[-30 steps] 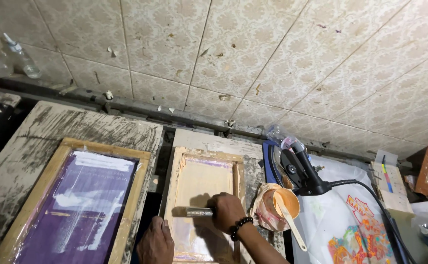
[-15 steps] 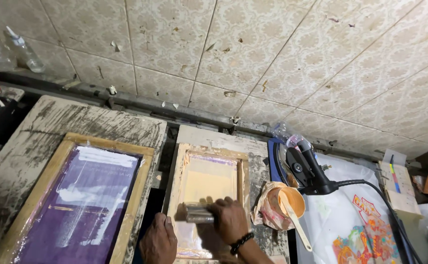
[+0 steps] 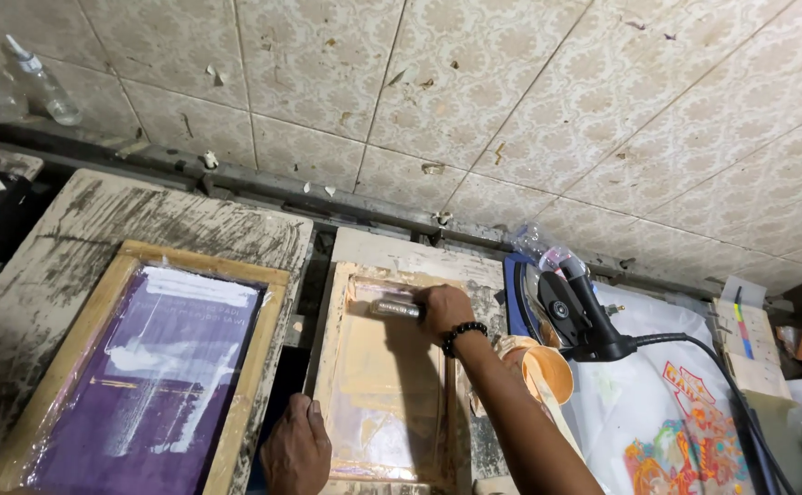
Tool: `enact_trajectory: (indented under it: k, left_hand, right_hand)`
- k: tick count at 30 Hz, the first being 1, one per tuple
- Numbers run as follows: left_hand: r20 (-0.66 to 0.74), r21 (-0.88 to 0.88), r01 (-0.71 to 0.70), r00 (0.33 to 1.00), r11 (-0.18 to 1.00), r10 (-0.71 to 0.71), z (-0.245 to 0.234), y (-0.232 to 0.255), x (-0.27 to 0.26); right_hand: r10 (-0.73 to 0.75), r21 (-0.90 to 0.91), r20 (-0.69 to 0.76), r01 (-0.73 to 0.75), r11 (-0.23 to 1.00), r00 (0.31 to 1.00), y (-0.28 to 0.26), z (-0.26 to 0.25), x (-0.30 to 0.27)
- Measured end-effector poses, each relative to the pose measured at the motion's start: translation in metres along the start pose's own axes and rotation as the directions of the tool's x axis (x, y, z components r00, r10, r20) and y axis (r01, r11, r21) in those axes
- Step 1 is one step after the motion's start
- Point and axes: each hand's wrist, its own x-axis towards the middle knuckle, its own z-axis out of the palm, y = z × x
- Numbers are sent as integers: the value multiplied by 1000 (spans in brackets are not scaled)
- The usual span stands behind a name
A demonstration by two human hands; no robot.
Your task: The person uses a wooden stick to scoop orange ink from a container and applies it to a screen printing frame. They then use a squeegee to spread the ink evenly across the screen mesh, repeating the process to ensure full coverage.
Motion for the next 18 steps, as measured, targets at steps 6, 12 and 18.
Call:
enact_trajectory:
  k: [6, 12, 18]
  left_hand:
    - [-79, 5, -41, 996, 999, 41, 11, -5, 7]
    - [-101, -62, -88, 992, 994, 82, -3, 1, -1]
    - [0, -9, -36, 999, 999, 36, -3, 2, 0]
  right_hand:
    - [-116, -8, 22, 116, 993, 993, -7, 13, -69]
    - [-215, 25, -30, 215, 976, 976, -23, 23, -139]
    - [-171, 32, 184, 168, 985, 968, -27, -9, -134]
